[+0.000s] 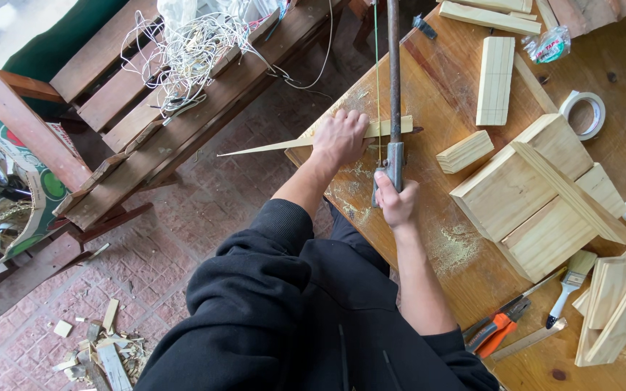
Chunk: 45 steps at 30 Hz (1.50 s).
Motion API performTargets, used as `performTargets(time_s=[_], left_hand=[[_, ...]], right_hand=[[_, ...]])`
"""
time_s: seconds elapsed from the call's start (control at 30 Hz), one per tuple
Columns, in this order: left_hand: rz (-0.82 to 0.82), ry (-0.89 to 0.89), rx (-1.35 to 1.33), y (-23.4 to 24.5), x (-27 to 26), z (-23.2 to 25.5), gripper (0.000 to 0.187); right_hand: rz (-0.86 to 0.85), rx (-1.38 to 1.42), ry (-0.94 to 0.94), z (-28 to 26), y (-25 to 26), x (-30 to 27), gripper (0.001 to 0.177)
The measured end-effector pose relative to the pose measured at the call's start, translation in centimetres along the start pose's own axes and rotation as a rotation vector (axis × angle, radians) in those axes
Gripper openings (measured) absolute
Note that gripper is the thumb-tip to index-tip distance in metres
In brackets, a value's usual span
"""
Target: The person uses a hand saw to cut a thin wooden stick on a workbench. They hold the stick with their left hand and saw with their right hand, making a straight cut through the wood.
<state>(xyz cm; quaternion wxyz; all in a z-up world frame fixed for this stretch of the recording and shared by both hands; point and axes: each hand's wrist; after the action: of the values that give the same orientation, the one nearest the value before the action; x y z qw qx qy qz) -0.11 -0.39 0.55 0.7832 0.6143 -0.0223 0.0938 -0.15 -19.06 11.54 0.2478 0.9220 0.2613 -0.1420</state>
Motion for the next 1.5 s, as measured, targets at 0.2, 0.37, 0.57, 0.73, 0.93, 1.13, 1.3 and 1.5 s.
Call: performTargets(time_s=[0.2,0.37,0.57,0.73,0.93,1.13,1.3,1.5], left_hand=[[0.043,-0.006,0.039,-0.6,0.0,-0.1,0.049],[0.022,0.000,0.036,-0.3,0.0,-0.1,0.048],[-0.010,0.009,0.034,0.5,0.2,0.0,0.047],[-0.034,0.003,0.029,0.8,0.1,0.2,0.045],[-0.015,0.002,0.028,0.1,0.2,0.1,0.047],[0.033,0.003,0.024,-0.6,0.1,0.0,0.050],[-0.002,0.013,0.032,-0.2,0.1,0.1,0.047],[-0.270,0.032,0.059,3.4,0.5,0.8,0.043]], right_hand=[[-0.003,0.039,-0.007,0.3,0.1,0.1,0.061],[0.001,0.068,0.006,1.1,-0.1,0.2,0.060],[0.003,0.056,-0.011,0.3,0.9,-3.2,0.060],[0.003,0.044,-0.041,1.6,1.4,-6.1,0.059],[-0.007,0.019,-0.009,3.2,2.5,-9.8,0.062],[-0.017,0.029,0.000,6.4,3.9,-13.9,0.062],[-0.016,-0.037,-0.179,7.5,4.8,-17.0,0.059],[-0.086,0.076,-0.219,3.3,6.2,-18.9,0.053]])
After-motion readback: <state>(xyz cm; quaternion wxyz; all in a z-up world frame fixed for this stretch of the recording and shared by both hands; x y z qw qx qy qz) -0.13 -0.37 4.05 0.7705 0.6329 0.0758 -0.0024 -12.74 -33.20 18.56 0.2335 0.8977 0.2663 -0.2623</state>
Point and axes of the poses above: each hand's wrist, its own x-axis towards the middle knuckle, its own y-axis out of the back of the hand, z = x × y, and after that the axes turned 5 degrees about -y, right-handed
